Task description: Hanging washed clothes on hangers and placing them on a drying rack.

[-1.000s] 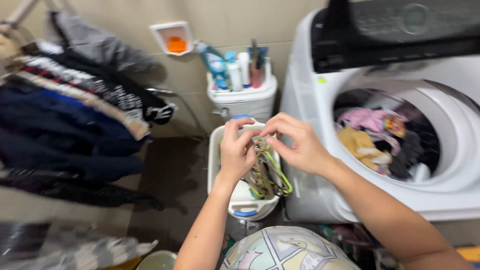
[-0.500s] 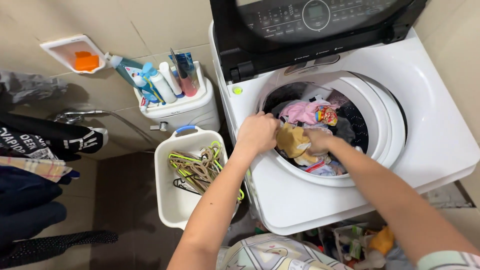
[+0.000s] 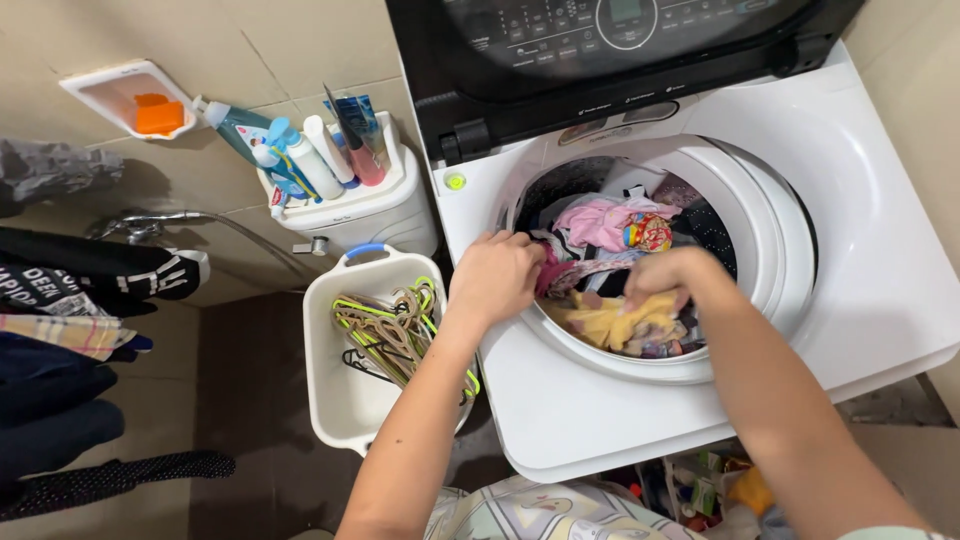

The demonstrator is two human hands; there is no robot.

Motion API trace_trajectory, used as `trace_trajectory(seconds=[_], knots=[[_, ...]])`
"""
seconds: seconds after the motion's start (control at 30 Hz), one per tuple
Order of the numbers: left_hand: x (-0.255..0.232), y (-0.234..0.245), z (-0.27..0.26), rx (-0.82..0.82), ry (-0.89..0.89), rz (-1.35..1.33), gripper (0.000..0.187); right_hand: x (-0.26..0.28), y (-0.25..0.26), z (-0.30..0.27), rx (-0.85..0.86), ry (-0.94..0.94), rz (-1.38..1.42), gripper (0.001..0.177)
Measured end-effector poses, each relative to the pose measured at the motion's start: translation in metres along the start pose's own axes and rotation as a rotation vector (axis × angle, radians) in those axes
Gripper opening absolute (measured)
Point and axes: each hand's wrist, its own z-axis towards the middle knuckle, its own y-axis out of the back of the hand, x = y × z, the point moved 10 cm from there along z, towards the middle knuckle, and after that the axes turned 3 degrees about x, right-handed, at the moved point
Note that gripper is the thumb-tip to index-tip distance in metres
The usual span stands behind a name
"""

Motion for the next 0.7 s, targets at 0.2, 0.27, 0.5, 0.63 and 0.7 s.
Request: trace_trajectory(seconds=[0.2, 0.27, 0.5, 0.63, 0.7], knots=[[-0.001, -0.017, 0.005, 0.107, 0.026, 0.159, 0.015, -0.002, 0.033, -0.045, -0.444, -0.295, -0.184, 0.066], [-0.003, -0.017, 0.006, 0.114, 0.024, 0.189, 0.016, 0.023, 0.050, -0.070, -0.710, -0.338, -0.140, 0.079], [-0.002, -0.014, 0.007, 0.078, 0.031, 0.080, 0.013, 0.016, 0.092, 0.079, -0.833, 0.122, -0.136, 0.108], [0.002, -0.010, 0.009, 0.033, 0.006, 0.028, 0.013, 0.020, 0.061, 0.078, -0.581, -0.057, -0.385, 0.072], [0.005, -0.011, 0.011, 0.073, 0.037, -0.001, 0.014, 0.056, 0.062, 0.021, -0.693, 0.057, -0.433, 0.072]])
